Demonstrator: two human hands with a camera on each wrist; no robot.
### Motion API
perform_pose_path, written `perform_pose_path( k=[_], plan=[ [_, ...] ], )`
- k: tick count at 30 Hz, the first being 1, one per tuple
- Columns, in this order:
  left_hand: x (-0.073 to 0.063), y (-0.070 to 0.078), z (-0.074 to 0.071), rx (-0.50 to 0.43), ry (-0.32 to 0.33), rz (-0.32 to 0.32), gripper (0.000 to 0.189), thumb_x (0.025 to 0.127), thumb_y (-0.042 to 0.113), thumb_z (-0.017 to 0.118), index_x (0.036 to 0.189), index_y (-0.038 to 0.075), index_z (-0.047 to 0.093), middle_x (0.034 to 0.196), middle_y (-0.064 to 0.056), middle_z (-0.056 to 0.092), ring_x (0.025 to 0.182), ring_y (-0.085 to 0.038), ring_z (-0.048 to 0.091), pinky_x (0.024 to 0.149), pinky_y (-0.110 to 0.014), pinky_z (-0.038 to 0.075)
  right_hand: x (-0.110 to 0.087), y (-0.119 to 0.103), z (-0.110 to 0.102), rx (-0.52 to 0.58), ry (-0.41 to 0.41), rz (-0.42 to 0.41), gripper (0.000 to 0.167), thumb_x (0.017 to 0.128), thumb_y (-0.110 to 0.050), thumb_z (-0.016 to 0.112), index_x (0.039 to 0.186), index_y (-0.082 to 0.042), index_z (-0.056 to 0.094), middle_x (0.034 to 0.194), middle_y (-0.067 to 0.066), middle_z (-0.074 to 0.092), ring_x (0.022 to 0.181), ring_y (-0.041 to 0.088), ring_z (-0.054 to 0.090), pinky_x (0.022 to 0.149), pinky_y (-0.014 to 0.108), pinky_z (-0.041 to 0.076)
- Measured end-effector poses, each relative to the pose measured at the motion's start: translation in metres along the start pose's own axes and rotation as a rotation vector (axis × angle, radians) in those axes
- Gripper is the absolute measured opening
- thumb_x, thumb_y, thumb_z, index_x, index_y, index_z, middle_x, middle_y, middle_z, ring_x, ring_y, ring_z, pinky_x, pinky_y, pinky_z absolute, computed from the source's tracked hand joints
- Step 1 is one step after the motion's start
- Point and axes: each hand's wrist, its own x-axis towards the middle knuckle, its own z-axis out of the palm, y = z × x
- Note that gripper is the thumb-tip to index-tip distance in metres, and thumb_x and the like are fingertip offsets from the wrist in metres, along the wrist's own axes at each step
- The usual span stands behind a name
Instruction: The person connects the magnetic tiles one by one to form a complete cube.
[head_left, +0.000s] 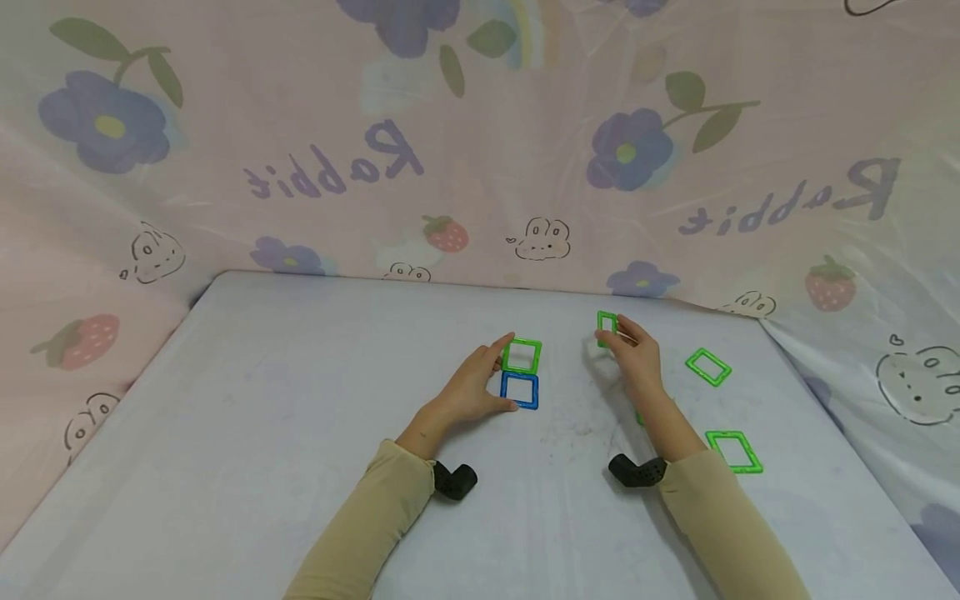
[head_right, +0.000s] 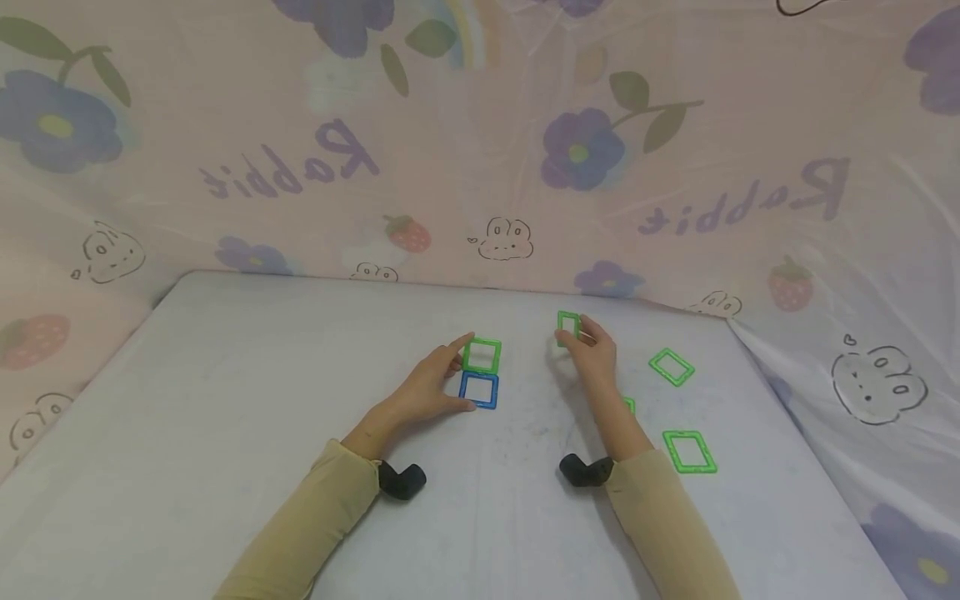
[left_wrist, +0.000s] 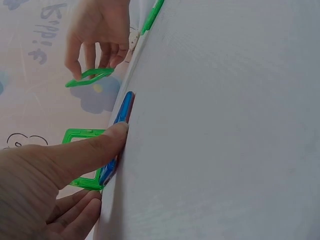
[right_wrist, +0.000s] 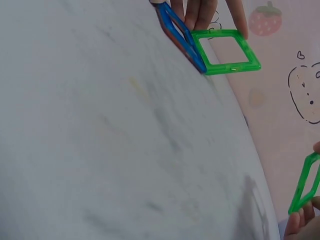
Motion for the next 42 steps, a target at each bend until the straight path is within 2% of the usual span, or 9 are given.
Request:
perform_pose_path(
  k=[9,13,20,27,35,42],
  plan=[
    [0.0,0.0,0.001,-0.003,0.0,-0.003,0.104,0.072,0.018,0.086,0.154,0.019,0.021,0.121,-0.013,0.051,0.117,-0.026,0.053,0.102,-0.041,0.042,-0.003,0.0,0.001,0.016,-0.012,-0.033,0.066,0.091,-0.026,0.064,0.15,-0.018,0.035,0.147,0.006,0.037,0.115,0.006,0.041,0.092,0.018,0.038],
    [0.001,-0.001,0.001,0.004,0.002,0.004,0.104,0.072,0.019,0.086,0.153,0.019,0.021,0.121,-0.013,0.052,0.116,-0.026,0.053,0.102,-0.041,0.042,-0.003,0.001,0.001,0.026,-0.017,-0.039,0.066,0.091,-0.024,0.065,0.149,-0.016,0.035,0.141,0.003,0.04,0.111,0.004,0.043,0.088,0.014,0.039],
    [0.0,-0.001,0.0,0.0,-0.004,0.006,0.104,0.072,0.018,0.086,0.153,0.019,0.022,0.122,-0.014,0.052,0.116,-0.026,0.053,0.102,-0.041,0.041,-0.009,0.0,-0.001,0.046,-0.091,-0.098,0.068,0.091,-0.02,0.066,0.15,-0.014,0.033,0.126,-0.005,0.043,0.106,0.002,0.046,0.084,0.01,0.043],
    [0.0,0.0,-0.001,-0.008,-0.007,0.002,0.103,0.072,0.017,0.085,0.153,0.02,0.021,0.123,-0.015,0.052,0.118,-0.027,0.052,0.103,-0.041,0.041,-0.016,-0.001,-0.001,-0.022,-0.156,-0.146,0.069,0.092,-0.02,0.064,0.151,-0.018,0.029,0.135,0.008,0.041,0.118,0.013,0.045,0.088,0.015,0.042],
    [0.001,-0.001,0.001,-0.013,-0.012,-0.001,0.103,0.073,0.017,0.085,0.153,0.019,0.021,0.124,-0.014,0.052,0.118,-0.027,0.052,0.104,-0.041,0.04,-0.019,0.001,0.001,-0.04,-0.198,-0.162,0.068,0.09,-0.017,0.065,0.148,-0.01,0.03,0.136,0.009,0.041,0.128,0.024,0.042,0.09,0.02,0.041],
    [0.0,-0.001,0.0,-0.009,-0.004,0.002,0.103,0.072,0.018,0.085,0.153,0.018,0.022,0.122,-0.013,0.052,0.117,-0.026,0.052,0.102,-0.041,0.041,-0.023,0.004,0.002,-0.086,-0.289,-0.19,0.068,0.089,-0.015,0.067,0.145,-0.005,0.03,0.139,0.016,0.037,0.13,0.029,0.041,0.093,0.027,0.04]
  ],
)
